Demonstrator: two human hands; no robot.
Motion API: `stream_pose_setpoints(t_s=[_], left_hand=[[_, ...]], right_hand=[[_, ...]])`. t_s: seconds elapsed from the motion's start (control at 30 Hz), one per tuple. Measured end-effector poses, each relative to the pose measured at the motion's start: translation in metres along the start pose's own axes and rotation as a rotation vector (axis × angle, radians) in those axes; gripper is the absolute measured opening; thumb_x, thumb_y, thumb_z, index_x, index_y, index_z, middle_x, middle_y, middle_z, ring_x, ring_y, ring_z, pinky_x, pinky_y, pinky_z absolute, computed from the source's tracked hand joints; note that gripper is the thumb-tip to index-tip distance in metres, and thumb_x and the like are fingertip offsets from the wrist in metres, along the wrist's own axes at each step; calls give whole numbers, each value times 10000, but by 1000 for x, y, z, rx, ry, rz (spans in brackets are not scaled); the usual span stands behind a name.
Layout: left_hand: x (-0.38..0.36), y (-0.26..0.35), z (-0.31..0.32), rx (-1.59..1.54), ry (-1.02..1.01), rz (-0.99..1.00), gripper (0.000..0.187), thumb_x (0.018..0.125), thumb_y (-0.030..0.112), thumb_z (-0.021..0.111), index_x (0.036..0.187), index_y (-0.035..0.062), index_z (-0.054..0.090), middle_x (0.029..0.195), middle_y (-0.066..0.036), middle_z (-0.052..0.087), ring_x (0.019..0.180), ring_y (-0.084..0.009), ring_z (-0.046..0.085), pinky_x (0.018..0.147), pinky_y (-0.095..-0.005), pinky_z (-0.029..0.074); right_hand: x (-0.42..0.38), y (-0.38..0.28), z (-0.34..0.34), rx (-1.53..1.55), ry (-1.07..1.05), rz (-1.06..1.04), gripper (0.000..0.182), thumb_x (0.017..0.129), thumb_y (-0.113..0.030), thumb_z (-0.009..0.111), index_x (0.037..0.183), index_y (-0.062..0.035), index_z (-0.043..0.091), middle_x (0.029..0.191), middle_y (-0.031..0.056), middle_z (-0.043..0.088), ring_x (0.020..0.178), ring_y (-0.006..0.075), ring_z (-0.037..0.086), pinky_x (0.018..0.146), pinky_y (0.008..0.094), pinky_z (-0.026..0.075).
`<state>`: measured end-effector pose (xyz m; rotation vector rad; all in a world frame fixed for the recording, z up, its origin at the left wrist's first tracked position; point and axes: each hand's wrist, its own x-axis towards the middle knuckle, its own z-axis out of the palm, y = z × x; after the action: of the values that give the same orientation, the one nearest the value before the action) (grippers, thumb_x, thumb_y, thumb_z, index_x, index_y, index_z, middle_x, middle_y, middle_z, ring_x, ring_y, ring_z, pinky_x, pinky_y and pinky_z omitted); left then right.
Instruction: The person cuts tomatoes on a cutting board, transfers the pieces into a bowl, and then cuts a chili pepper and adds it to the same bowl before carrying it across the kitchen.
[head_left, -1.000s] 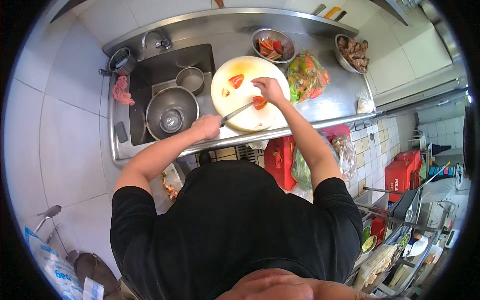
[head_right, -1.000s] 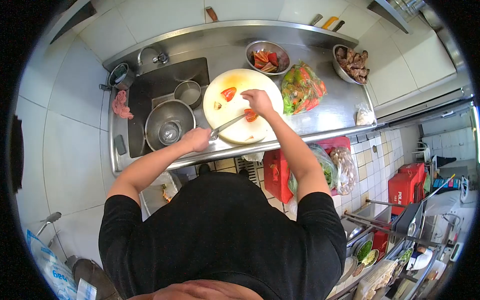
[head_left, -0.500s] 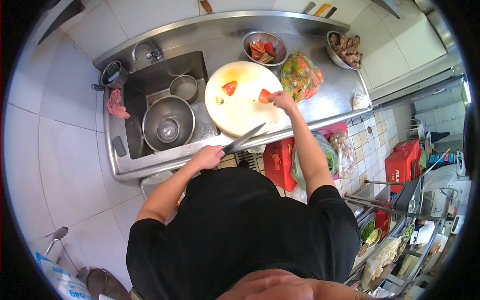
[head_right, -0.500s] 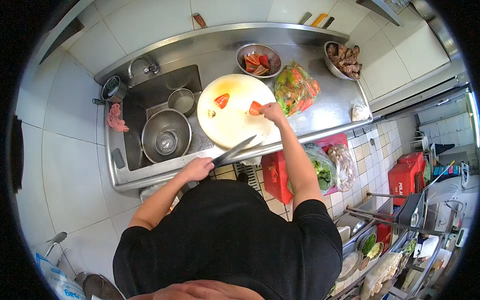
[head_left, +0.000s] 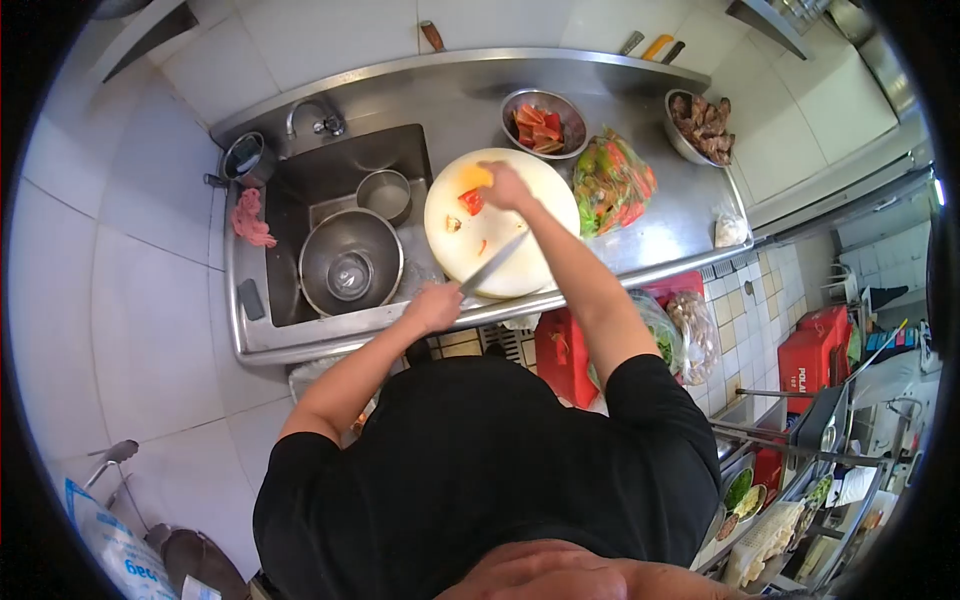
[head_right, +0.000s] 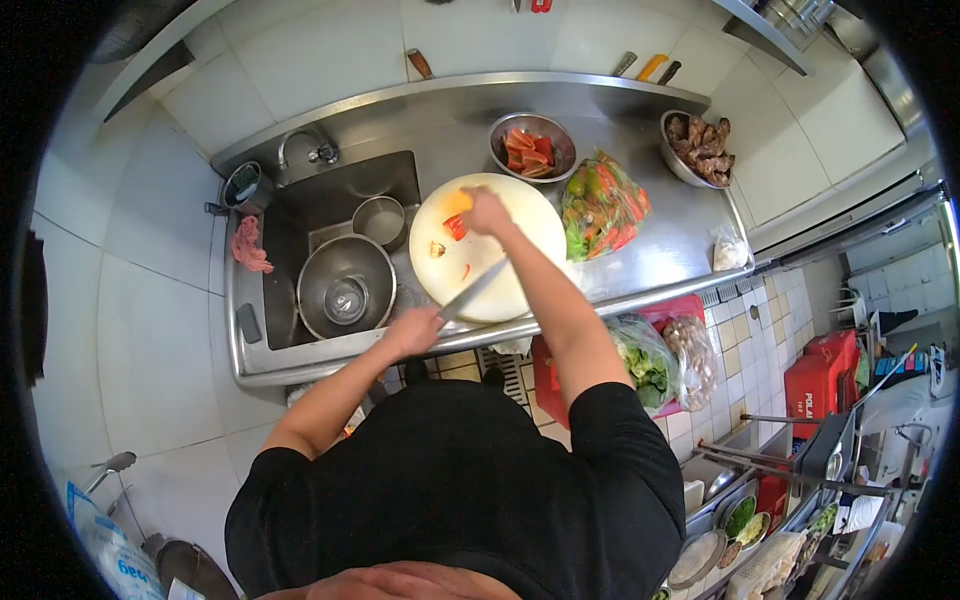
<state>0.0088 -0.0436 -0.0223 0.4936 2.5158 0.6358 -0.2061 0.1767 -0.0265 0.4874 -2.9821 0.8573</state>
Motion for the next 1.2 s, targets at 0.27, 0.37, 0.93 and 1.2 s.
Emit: stream_pose_setpoints(t_s=[0.27,0.37,0.93,1.2], left_hand=[[32,29,16,-74,-93,54,357,998,254,482,1095,-45,650,1077,-307,694,1049,-463,669,961,-551,500],[64,1,29,-76,13,-65,313,972,223,500,1054,-22,677,986,-286,717,917,-437,715,860,-523,553],[-31,-11,-16,-276,-72,-201,293,1023,241,486,1157,2,589,944,-292,696,871,-473,682,817,-563,522],[-61,8,-53,14,12,-212,282,1021,274,506,1165,50,600,1005,-308,687,996,-503,651,900,-609,489]], right_hand=[[2,-9,33,70,-237,214,699,677,-254,831,1303,-57,588,1309,234,472,1116,389,613,996,414,538],[-27,-11,-1,384,-40,225,650,705,-190,865,1275,-65,577,1310,205,475,1119,335,606,990,409,536],[-166,7,19,245,303,117,654,855,-271,757,1379,26,502,1331,262,520,1218,444,541,1074,455,455],[-152,-2,-4,299,7,195,629,835,-222,747,1401,-49,536,1309,222,559,1176,402,586,1033,437,489]])
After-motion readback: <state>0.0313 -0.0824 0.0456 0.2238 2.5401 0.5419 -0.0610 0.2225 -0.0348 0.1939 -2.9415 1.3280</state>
